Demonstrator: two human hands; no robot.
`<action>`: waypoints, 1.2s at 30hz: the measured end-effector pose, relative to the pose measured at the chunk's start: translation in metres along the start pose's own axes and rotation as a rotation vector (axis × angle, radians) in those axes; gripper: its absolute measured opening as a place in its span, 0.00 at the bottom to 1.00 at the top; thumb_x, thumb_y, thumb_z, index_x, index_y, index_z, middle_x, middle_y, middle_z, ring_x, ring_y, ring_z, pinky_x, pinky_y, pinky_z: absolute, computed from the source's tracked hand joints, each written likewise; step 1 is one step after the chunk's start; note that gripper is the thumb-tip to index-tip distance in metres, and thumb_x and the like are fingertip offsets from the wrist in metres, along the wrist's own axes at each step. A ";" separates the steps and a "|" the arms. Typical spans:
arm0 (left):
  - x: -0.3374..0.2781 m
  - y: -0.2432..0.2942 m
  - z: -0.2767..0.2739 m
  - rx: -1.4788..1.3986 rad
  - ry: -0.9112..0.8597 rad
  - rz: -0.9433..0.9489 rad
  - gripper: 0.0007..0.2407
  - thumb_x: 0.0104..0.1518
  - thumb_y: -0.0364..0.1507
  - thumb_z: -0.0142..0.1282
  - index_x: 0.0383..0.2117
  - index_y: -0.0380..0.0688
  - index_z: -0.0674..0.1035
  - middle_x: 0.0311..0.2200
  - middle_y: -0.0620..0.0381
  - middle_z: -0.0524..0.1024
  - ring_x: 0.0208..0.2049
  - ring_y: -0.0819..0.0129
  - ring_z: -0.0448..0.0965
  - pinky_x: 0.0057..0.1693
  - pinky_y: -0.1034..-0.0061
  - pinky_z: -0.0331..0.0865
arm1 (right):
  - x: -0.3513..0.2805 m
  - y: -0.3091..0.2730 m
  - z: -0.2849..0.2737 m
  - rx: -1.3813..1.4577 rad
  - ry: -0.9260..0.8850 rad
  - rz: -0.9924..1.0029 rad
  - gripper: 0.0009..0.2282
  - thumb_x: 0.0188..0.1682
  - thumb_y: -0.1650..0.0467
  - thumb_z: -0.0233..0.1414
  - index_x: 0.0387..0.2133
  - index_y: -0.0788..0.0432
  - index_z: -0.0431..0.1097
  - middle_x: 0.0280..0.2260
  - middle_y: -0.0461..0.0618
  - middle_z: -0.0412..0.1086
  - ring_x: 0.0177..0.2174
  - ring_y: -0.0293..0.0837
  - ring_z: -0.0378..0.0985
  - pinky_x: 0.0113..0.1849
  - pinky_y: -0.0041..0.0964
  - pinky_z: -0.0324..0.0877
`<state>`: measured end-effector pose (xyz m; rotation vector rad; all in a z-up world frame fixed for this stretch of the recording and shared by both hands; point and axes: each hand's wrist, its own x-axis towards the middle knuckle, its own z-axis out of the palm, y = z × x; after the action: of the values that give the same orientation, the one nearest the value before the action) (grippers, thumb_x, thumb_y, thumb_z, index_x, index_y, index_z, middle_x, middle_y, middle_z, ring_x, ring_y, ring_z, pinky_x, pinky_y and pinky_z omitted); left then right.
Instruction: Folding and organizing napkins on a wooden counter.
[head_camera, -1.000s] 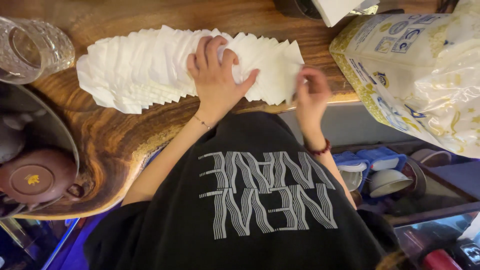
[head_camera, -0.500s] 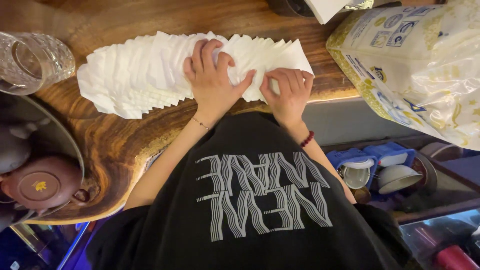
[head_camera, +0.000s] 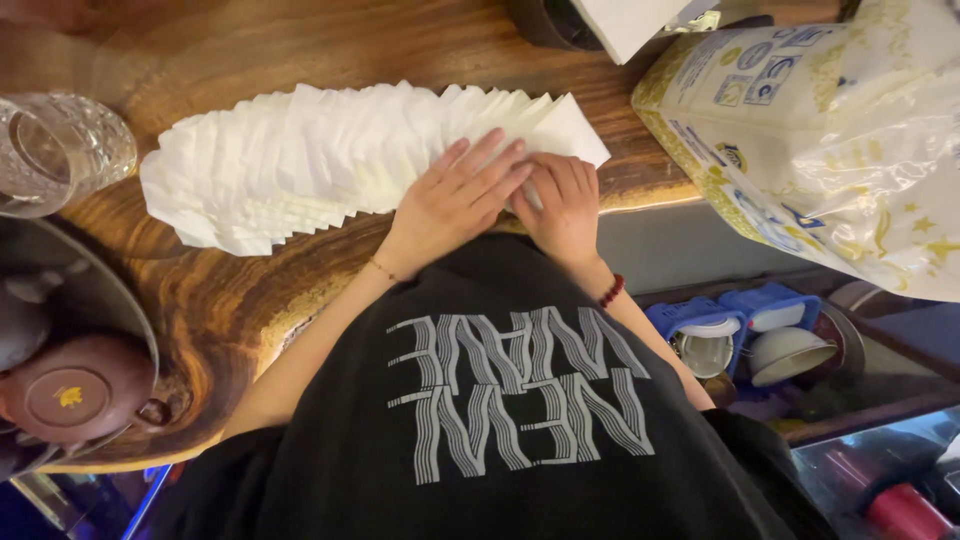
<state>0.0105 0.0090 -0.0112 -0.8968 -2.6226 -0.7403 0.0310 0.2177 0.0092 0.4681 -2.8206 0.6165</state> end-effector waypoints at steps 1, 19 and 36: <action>0.002 0.000 -0.003 -0.026 -0.062 0.052 0.22 0.65 0.33 0.58 0.65 0.46 0.71 0.69 0.56 0.63 0.72 0.58 0.58 0.72 0.61 0.55 | 0.002 0.000 -0.007 0.054 -0.047 0.010 0.09 0.45 0.74 0.63 0.38 0.60 0.73 0.41 0.50 0.72 0.41 0.52 0.74 0.45 0.45 0.66; 0.008 0.003 -0.007 -0.131 -0.168 -0.003 0.20 0.64 0.31 0.53 0.64 0.45 0.72 0.68 0.60 0.66 0.71 0.61 0.60 0.72 0.65 0.55 | 0.122 0.036 -0.074 -0.036 0.153 0.005 0.10 0.53 0.76 0.65 0.44 0.60 0.73 0.50 0.52 0.71 0.53 0.56 0.69 0.56 0.50 0.65; 0.009 0.002 -0.008 -0.138 -0.160 -0.003 0.20 0.64 0.31 0.54 0.63 0.45 0.73 0.67 0.60 0.66 0.70 0.61 0.60 0.72 0.65 0.56 | 0.111 0.071 -0.076 0.636 0.342 0.367 0.06 0.64 0.74 0.52 0.44 0.68 0.73 0.39 0.46 0.71 0.35 0.33 0.76 0.33 0.34 0.79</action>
<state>0.0054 0.0105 0.0003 -1.0302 -2.7377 -0.8944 -0.0863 0.2829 0.0810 -0.0752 -2.3465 1.5181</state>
